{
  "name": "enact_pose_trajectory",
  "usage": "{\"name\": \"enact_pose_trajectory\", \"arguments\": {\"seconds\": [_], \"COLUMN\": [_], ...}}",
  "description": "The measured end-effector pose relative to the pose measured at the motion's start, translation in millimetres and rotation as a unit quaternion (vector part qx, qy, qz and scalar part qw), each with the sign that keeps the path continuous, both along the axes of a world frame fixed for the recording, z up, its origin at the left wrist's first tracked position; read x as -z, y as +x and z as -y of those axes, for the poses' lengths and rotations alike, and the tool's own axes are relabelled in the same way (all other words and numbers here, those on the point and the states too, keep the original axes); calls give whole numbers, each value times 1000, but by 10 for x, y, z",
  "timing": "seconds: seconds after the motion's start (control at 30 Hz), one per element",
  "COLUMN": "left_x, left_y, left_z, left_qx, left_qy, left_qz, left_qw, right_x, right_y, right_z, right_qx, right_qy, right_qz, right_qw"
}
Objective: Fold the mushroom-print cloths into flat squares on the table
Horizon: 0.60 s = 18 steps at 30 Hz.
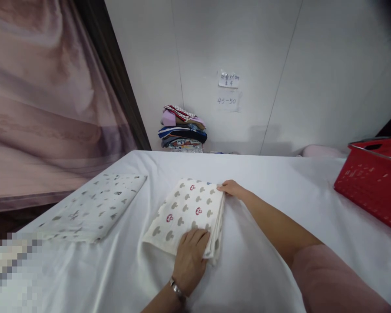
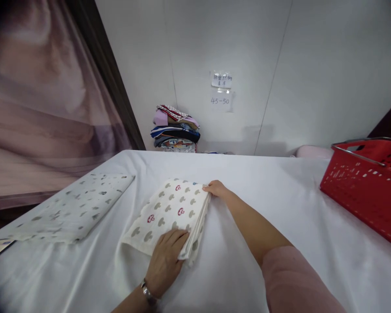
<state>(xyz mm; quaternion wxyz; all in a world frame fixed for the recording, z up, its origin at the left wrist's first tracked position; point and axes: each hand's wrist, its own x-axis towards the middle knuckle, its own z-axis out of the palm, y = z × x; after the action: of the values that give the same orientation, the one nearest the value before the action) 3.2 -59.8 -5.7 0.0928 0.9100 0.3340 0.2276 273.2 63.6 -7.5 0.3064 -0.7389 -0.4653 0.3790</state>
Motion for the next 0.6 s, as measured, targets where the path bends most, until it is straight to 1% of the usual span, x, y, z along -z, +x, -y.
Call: {"name": "enact_pose_trajectory", "arguments": {"seconds": [0.13,0.23,0.3,0.4,0.5,0.6], "left_x": [-8,12,28,21,-50,-140], "left_y": [-38,-82,-108,-143,-196,-250], "left_z": [51,110,142,147,65,-116], "left_qx": [13,38,48,41,40,27], "left_qy": [14,38,53,73,90,104], "left_qz": [-2,-30,-55,-76,-85,-89], "left_qw": [1000,998,996,994,991,990], "right_x": [-71,-79,-84,-131,-200,-207], "right_y": [-10,-18,-21,9,124,284], "right_z": [9,-18,-42,-17,176,565], "right_qx": [-38,-59,-64,-59,-37,3], "right_qy": [-20,-32,-38,-39,-24,-12], "right_qz": [6,18,30,41,34,16], "right_qw": [999,998,997,997,998,1000]}}
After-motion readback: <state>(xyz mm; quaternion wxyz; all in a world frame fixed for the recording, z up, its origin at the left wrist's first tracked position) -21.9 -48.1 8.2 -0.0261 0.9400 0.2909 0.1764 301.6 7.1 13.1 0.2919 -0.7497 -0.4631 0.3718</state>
